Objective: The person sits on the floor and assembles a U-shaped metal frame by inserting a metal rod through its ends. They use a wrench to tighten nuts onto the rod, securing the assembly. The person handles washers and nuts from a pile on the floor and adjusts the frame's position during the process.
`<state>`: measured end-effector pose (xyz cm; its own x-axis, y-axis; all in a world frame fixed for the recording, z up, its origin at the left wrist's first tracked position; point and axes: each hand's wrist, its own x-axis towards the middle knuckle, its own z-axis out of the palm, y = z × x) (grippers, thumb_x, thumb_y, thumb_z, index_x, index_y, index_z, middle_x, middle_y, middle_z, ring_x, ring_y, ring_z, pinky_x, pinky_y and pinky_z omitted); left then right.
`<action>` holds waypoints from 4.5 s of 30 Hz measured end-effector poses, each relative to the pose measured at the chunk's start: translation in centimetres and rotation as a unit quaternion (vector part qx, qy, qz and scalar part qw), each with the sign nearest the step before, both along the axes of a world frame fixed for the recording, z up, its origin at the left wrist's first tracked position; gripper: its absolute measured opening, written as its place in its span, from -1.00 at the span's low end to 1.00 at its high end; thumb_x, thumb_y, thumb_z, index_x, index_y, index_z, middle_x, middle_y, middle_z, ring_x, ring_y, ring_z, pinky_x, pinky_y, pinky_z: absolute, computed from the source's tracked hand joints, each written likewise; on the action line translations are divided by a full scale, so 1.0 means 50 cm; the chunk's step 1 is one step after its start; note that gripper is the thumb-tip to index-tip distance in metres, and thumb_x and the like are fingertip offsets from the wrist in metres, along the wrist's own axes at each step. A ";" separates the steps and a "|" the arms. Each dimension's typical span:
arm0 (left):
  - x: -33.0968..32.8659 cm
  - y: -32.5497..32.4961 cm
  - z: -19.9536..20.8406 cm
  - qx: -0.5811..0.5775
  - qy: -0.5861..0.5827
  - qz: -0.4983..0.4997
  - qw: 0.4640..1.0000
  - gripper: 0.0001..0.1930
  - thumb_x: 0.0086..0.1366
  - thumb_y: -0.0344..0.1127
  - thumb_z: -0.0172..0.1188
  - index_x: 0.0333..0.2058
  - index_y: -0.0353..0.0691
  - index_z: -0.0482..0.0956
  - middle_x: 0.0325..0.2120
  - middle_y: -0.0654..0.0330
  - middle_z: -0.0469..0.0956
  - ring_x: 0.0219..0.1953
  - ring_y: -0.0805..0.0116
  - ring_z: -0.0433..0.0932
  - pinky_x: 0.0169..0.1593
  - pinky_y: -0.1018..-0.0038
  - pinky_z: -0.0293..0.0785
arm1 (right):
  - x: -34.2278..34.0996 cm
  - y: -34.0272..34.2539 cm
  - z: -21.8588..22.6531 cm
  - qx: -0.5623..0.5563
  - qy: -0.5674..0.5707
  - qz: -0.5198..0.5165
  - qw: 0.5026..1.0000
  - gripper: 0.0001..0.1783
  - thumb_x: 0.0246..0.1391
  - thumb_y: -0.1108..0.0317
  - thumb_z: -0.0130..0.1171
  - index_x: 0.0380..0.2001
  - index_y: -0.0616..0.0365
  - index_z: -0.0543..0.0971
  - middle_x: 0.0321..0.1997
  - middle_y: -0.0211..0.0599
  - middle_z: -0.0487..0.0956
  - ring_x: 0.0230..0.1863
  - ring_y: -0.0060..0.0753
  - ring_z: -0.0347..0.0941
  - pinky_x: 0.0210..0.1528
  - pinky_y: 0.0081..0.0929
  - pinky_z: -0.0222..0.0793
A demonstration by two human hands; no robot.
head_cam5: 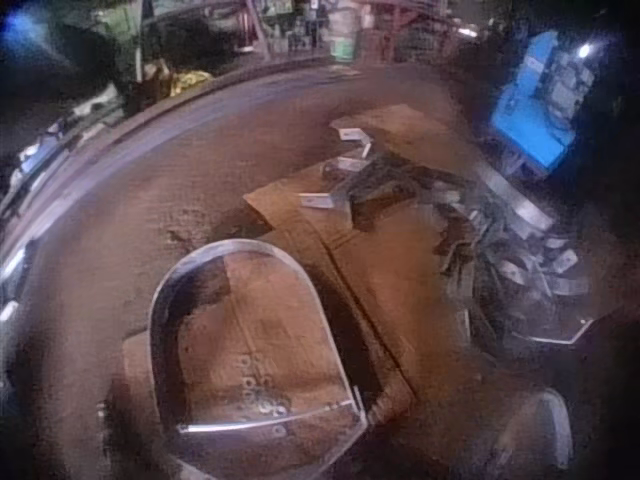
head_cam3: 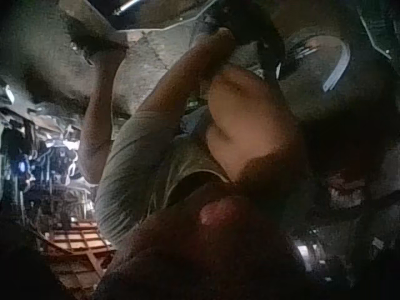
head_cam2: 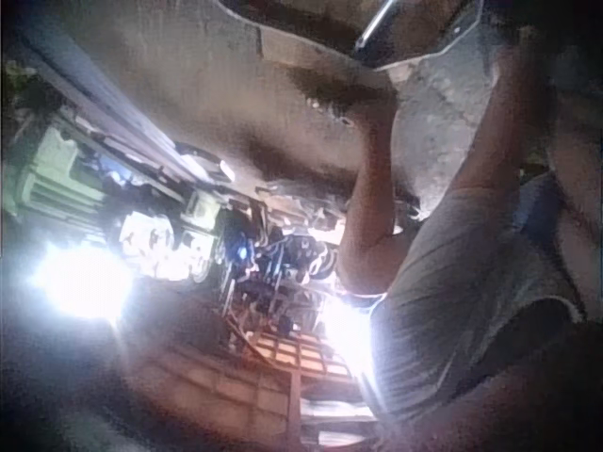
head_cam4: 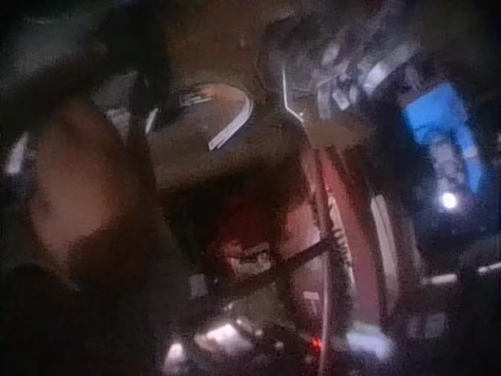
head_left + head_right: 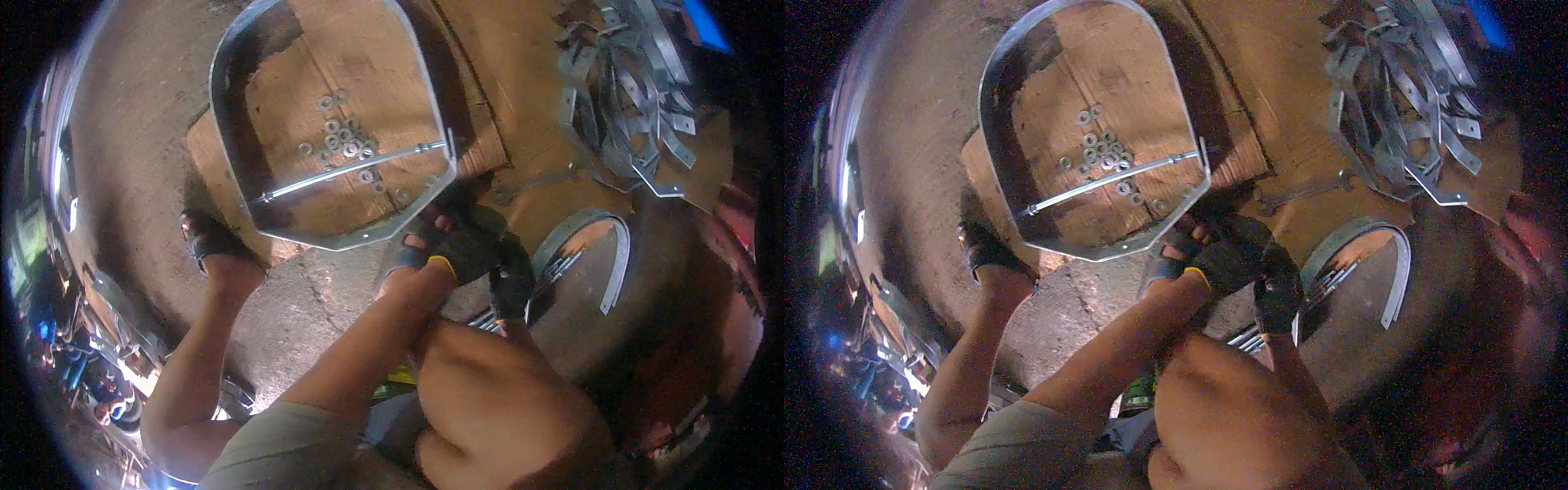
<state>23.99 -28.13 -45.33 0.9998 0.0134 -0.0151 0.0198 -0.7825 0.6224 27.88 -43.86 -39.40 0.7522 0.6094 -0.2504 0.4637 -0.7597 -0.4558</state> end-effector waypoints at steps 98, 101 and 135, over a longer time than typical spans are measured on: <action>-0.080 0.449 0.104 0.107 0.184 0.207 0.955 -0.80 0.33 -0.13 0.16 -0.29 0.00 0.74 -0.28 0.04 0.67 -0.21 -0.02 0.70 -0.20 0.07 0.60 | 0.251 0.364 -0.111 0.188 0.186 -0.051 0.963 -0.77 0.14 0.43 0.36 -0.12 0.18 0.72 -0.14 -0.25 0.73 -0.06 -0.29 0.65 0.06 -0.36 0.54; -0.074 0.446 0.104 0.102 0.189 0.213 0.953 -0.80 0.33 -0.13 0.16 -0.29 0.00 0.74 -0.30 0.04 0.67 -0.22 -0.02 0.70 -0.21 0.07 0.59 | 0.253 0.364 -0.106 0.218 0.145 -0.038 0.964 -0.78 0.16 0.44 0.34 -0.12 0.19 0.72 -0.12 -0.24 0.74 -0.07 -0.30 0.65 0.06 -0.36 0.54; -0.080 0.451 0.100 0.124 0.190 0.196 0.954 -0.77 0.41 -0.10 0.12 -0.25 0.03 0.74 -0.29 0.06 0.68 -0.22 0.02 0.71 -0.21 0.07 0.59 | 0.280 0.395 -0.076 0.200 0.307 -0.063 0.928 -0.77 0.23 0.40 0.27 -0.08 0.23 0.67 -0.08 -0.25 0.70 -0.07 -0.37 0.61 0.03 -0.42 0.54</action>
